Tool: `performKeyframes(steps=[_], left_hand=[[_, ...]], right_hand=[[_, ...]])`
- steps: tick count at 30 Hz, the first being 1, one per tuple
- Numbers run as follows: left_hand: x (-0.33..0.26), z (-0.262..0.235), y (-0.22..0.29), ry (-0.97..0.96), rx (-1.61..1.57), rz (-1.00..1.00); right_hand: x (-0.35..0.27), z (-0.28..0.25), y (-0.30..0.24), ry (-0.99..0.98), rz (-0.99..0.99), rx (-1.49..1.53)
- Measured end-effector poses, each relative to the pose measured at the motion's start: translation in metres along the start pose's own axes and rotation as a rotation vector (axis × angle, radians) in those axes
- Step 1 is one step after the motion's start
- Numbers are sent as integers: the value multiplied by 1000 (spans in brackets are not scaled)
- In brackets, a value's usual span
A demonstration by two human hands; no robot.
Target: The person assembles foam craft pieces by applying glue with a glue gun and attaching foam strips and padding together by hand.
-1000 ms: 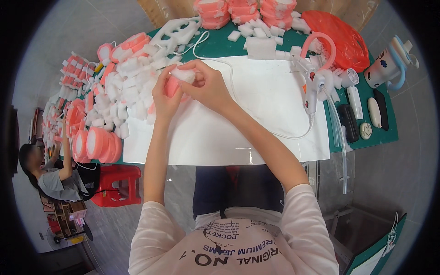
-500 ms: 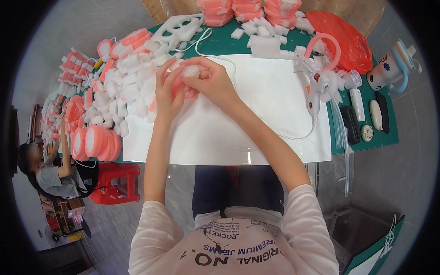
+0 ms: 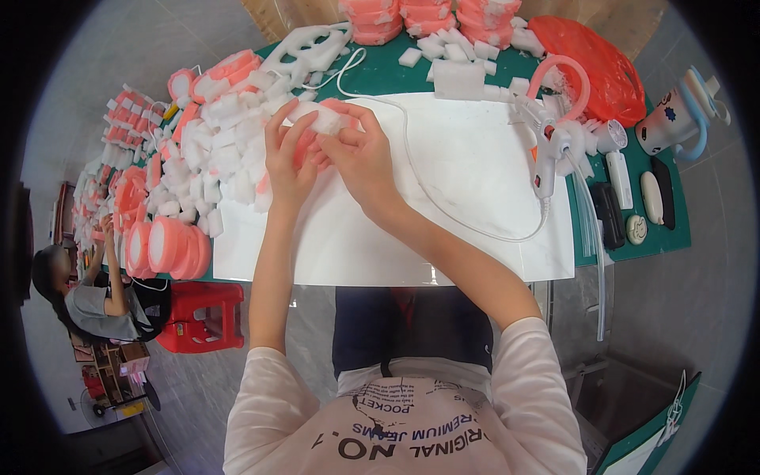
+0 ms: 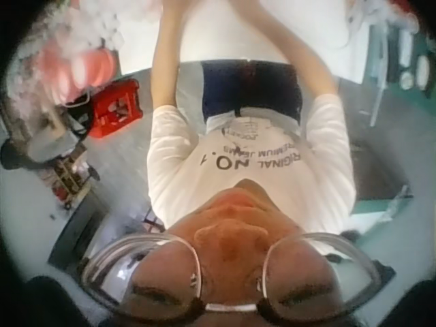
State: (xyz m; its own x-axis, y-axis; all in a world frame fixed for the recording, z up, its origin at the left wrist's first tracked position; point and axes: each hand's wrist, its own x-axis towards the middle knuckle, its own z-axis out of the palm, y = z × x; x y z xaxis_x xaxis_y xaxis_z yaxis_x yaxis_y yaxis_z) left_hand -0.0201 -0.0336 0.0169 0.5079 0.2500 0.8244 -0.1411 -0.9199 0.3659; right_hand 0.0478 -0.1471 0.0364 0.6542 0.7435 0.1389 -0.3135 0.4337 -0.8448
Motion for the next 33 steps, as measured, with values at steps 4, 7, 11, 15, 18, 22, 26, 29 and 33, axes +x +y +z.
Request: performKeyframes(steps=[4,7,11,15,18,22,26,29,33], left_hand=[[0,0,0,6,4,-1],[1,-1,1,9,-3,3],[0,1,1,5,-6,-7],[1,0,1,1,8,-13],[0,1,0,5,-4,-3],[0,1,2,-3,-6,-19],[1,2,3,2,2,-10],[2,3,5,-1,1,-14],[1,3,3,4,5,-3]], right_hand=[[-1,-1,0,-19,-9,14],[-1,0,3,-28,-45,-11],[0,-3,2,-20,-47,-34],[2,-2,0,-2,-25,-5],[2,-2,-2,21,4,3],[3,-4,-4,26,22,-14],[5,-5,-10,37,83,-3],[6,-7,-13,50,123,11],[9,-9,-18,15,179,-31]])
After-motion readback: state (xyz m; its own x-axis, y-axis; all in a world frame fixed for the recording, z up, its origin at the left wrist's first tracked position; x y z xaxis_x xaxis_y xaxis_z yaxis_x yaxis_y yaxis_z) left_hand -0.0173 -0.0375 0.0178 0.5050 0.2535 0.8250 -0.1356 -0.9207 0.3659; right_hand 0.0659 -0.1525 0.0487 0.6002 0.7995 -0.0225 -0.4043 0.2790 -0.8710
